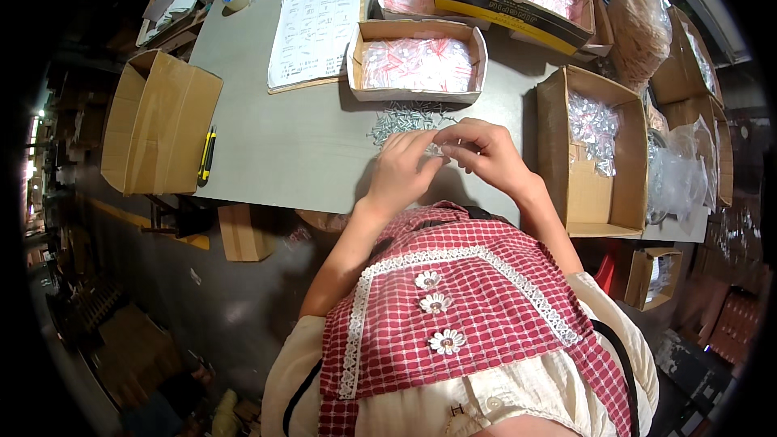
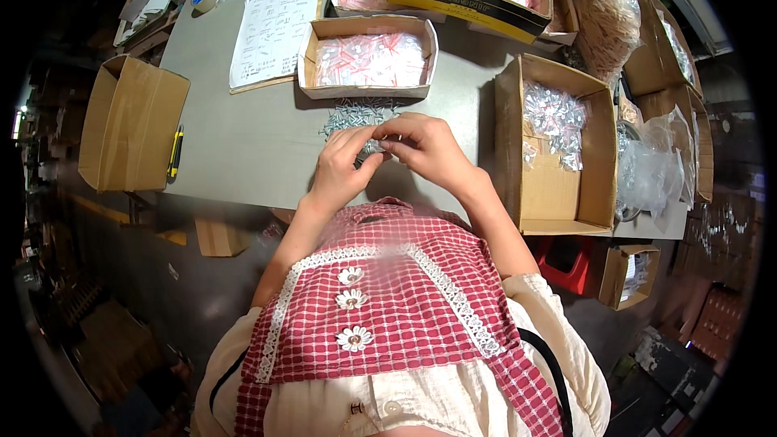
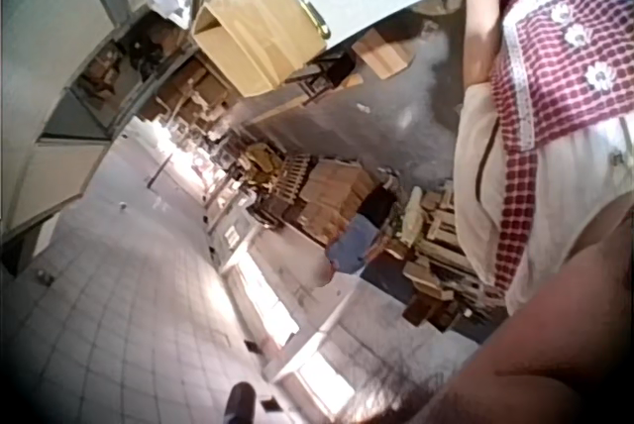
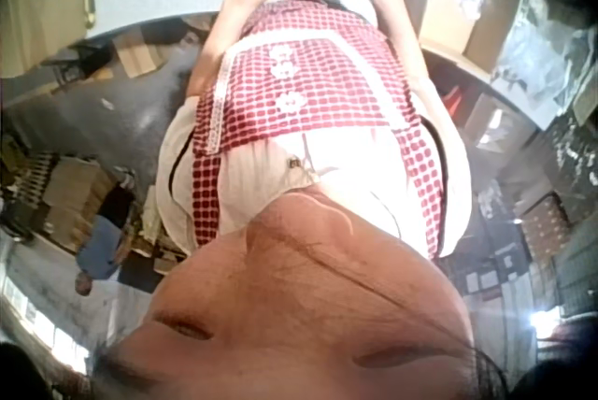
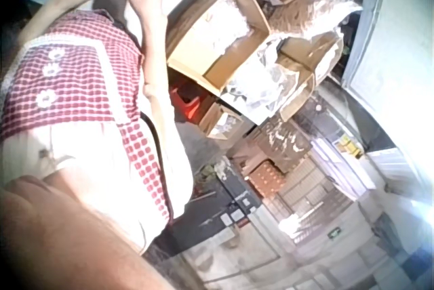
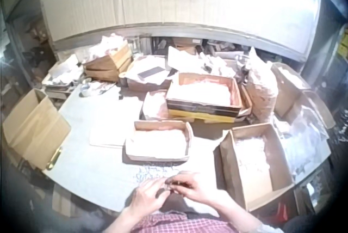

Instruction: The person picks up small metal pieces from a pile on the table, places them into small plastic bags, and seals the bags.

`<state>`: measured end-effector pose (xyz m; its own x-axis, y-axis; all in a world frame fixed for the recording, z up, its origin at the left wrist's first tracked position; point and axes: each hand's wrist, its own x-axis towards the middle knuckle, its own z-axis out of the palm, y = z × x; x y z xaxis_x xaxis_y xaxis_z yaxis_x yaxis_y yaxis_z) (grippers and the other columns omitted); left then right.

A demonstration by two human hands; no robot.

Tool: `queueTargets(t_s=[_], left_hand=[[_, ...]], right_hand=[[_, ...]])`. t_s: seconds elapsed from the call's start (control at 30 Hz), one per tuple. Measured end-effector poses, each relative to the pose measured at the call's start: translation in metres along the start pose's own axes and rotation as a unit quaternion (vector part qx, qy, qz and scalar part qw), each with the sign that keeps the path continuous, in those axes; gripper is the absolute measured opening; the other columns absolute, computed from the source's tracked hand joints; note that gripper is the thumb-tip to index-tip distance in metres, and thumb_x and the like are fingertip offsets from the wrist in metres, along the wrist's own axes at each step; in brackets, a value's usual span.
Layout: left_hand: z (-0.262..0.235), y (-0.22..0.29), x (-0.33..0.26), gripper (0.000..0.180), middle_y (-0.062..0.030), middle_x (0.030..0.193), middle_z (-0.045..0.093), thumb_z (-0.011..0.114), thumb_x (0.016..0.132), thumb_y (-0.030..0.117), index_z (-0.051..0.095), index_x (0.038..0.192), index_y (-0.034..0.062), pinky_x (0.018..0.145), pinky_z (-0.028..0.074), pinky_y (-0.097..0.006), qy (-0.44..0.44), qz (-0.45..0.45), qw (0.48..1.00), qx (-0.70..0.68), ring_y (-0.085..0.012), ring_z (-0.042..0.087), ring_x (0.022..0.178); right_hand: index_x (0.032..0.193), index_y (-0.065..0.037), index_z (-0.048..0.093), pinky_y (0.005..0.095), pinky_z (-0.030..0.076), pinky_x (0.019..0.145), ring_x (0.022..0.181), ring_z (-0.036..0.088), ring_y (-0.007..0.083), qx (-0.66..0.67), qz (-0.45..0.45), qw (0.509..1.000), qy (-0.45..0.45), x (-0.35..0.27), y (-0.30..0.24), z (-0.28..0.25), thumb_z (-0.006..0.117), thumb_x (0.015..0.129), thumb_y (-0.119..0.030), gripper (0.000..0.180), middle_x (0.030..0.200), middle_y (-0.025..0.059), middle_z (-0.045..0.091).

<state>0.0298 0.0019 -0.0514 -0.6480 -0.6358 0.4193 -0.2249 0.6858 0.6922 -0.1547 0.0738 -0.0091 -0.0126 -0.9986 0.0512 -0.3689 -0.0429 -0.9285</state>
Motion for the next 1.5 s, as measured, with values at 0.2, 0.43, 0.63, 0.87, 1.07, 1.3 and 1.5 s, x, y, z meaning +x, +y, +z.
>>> queueTargets(t_s=[0.2, 0.43, 0.63, 0.87, 1.07, 1.3, 1.5], left_hand=[[0.004, -0.005, -0.005, 0.031, -0.0141, 0.102, 0.068, 0.069, 0.078, 0.009, 0.065, 0.108, 0.0014, 0.091, 0.047, -0.042, -0.011, 0.006, 1.0, 0.01, -0.0328, 0.063, 0.097], [0.006, -0.003, -0.007, 0.034, -0.0132, 0.106, 0.07, 0.078, 0.08, 0.016, 0.067, 0.11, 0.0026, 0.087, 0.049, -0.041, 0.018, -0.002, 1.0, 0.016, -0.0321, 0.065, 0.097], [0.007, -0.006, -0.01, 0.034, -0.0122, 0.105, 0.07, 0.078, 0.082, 0.019, 0.068, 0.112, 0.0051, 0.087, 0.049, -0.041, 0.021, -0.035, 0.999, 0.023, -0.031, 0.065, 0.098], [0.008, -0.01, -0.011, 0.034, -0.0118, 0.104, 0.07, 0.078, 0.083, 0.019, 0.067, 0.112, 0.0054, 0.087, 0.049, -0.04, 0.027, -0.033, 0.999, 0.02, -0.0311, 0.065, 0.097], [0.004, -0.008, -0.013, 0.036, -0.0132, 0.107, 0.069, 0.077, 0.082, 0.018, 0.066, 0.115, 0.0055, 0.087, 0.049, -0.041, 0.02, -0.034, 0.999, 0.034, -0.0319, 0.064, 0.099], [0.005, -0.011, -0.012, 0.038, -0.0131, 0.107, 0.067, 0.069, 0.08, 0.012, 0.063, 0.116, 0.0056, 0.091, 0.048, -0.042, 0.017, -0.031, 0.999, 0.036, -0.0322, 0.063, 0.101], [0.003, -0.004, -0.012, 0.042, -0.0146, 0.107, 0.067, 0.071, 0.076, 0.004, 0.063, 0.117, 0.0042, 0.084, 0.052, -0.041, 0.012, -0.04, 0.999, 0.034, -0.0331, 0.064, 0.098]], right_hand=[[0.121, -0.003, 0.062, 0.0369, 0.055, 0.074, 0.087, 0.066, 0.0302, -0.196, -0.068, 0.978, 0.035, -0.004, -0.014, 0.007, 0.067, 0.083, 0.002, 0.039, 0.104, 0.0152, 0.066], [0.116, -0.004, 0.062, 0.0412, 0.055, 0.078, 0.091, 0.067, 0.0356, -0.156, -0.082, 0.977, 0.12, 0.002, 0.008, 0.002, 0.062, 0.081, 0.005, 0.036, 0.106, 0.018, 0.064], [0.108, -0.005, 0.065, 0.0453, 0.055, 0.078, 0.088, 0.066, 0.038, -0.329, 0.04, 0.942, 0.049, -0.003, 0.063, 0.005, 0.062, 0.079, -0.003, 0.029, 0.1, 0.0164, 0.062], [0.1, -0.007, 0.067, 0.0426, 0.056, 0.073, 0.084, 0.066, 0.033, -0.384, -0.003, 0.923, 0.028, -0.002, 0.088, 0.022, 0.062, 0.081, -0.007, 0.02, 0.094, 0.0125, 0.063], [0.099, -0.005, 0.066, 0.039, 0.054, 0.069, 0.076, 0.066, 0.0297, -0.187, -0.016, 0.98, 0.069, -0.004, 0.047, 0.013, 0.068, 0.086, -0.013, 0.015, 0.09, 0.0106, 0.063], [0.097, -0.005, 0.069, 0.0353, 0.052, 0.066, 0.075, 0.064, 0.0258, -0.153, -0.102, 0.98, 0.078, -0.002, 0.014, 0.018, 0.073, 0.087, -0.019, 0.017, 0.089, 0.0107, 0.061], [0.093, -0.003, 0.07, 0.0341, 0.051, 0.068, 0.076, 0.062, 0.0248, -0.11, -0.039, 0.993, 0.03, -0.002, 0.013, 0.024, 0.072, 0.087, -0.019, 0.018, 0.091, 0.0109, 0.062]])
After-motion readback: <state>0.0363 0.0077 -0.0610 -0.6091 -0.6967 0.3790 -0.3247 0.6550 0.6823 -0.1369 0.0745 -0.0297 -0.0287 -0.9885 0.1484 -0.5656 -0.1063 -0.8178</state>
